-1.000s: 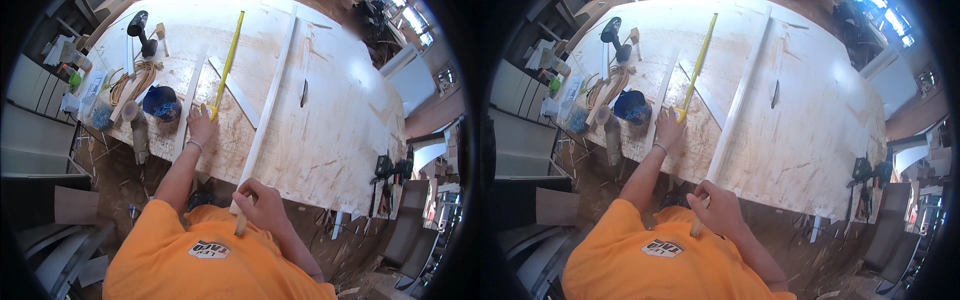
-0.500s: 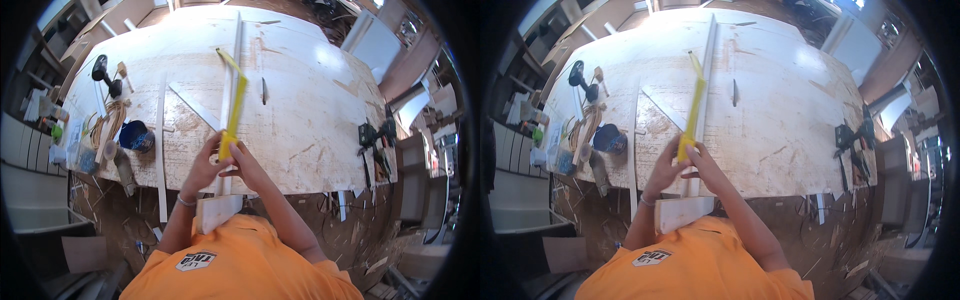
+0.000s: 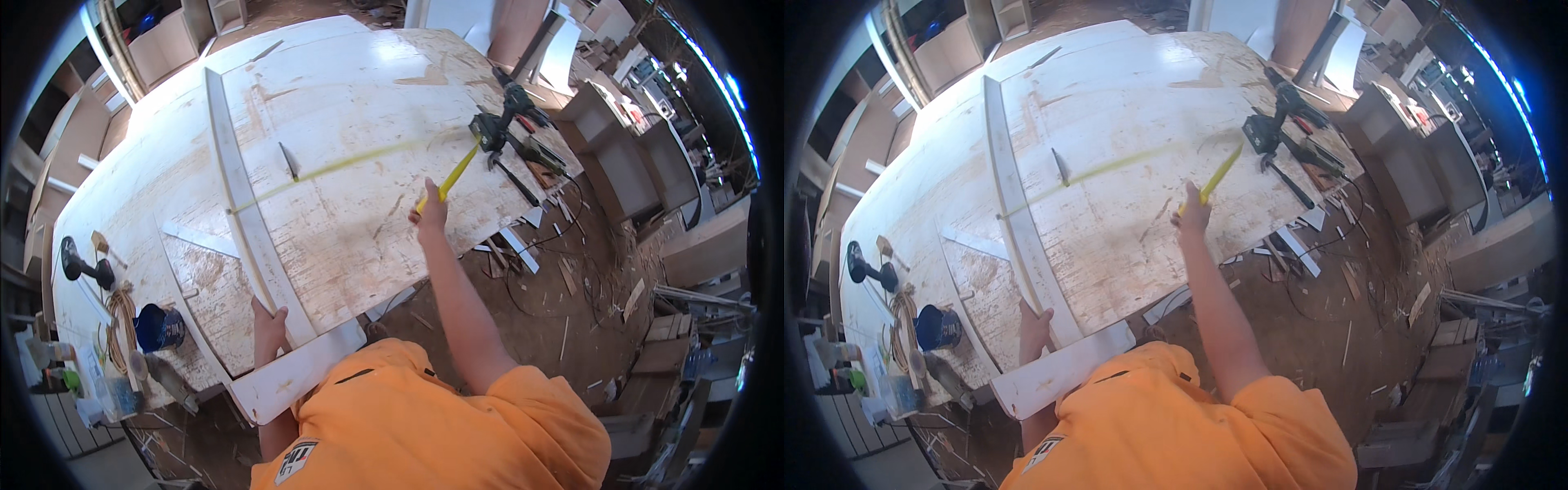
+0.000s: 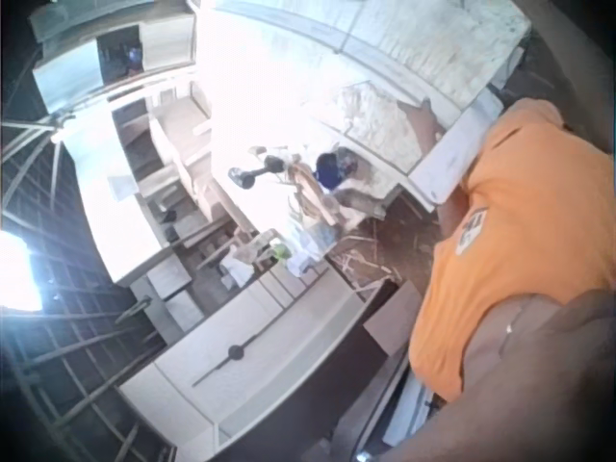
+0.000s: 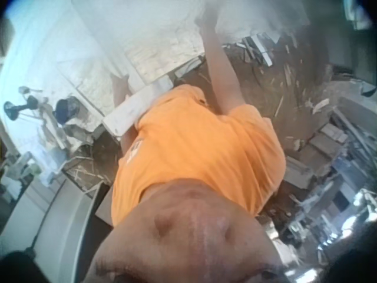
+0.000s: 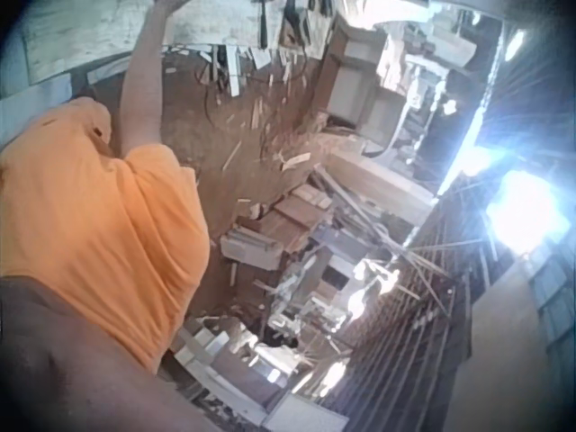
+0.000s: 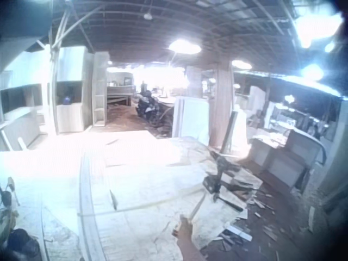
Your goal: The person handles a small wooden box and then uses a hammer to nail a wooden strip onto a workbench. They measure a large curved wooden panel with a tape measure and handle an orbital sander in a workshop.
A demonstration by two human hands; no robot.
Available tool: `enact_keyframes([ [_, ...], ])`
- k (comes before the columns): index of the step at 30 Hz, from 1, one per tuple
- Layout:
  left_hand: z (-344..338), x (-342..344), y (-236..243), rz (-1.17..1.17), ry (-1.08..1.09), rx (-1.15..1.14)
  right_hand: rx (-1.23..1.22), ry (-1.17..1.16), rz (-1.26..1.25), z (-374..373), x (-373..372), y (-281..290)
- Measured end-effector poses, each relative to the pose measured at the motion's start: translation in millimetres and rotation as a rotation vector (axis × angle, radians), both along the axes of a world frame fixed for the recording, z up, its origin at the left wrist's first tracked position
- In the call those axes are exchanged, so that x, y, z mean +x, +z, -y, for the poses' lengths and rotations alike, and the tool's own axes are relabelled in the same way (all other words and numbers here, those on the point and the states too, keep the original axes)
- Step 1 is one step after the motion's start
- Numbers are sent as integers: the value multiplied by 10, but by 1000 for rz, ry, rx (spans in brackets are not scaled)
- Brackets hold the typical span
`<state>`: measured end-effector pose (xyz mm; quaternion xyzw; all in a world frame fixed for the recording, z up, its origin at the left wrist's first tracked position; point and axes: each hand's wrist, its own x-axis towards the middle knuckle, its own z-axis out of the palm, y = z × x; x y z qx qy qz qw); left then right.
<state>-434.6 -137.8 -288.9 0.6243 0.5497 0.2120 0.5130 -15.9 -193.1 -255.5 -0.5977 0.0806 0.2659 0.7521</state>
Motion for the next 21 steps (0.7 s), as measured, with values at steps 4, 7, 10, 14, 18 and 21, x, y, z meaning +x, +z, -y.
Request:
enact_keyframes([
  [4,-84,-90,-125,-82,-21,132,-91,335,-433,480,134,-746],
  [7,-17,5,43,-274,8,84,-280,626,-433,801,-58,-736],
  [10,-12,198,-11,-368,-1,132,-221,544,-222,699,84,-840],
  [14,55,384,222,-450,33,93,-259,461,58,193,558,-872],
  [18,205,406,313,-416,99,25,-550,367,342,-99,564,-1048],
  [21,225,603,184,-264,173,198,-792,275,803,150,935,-1396],
])
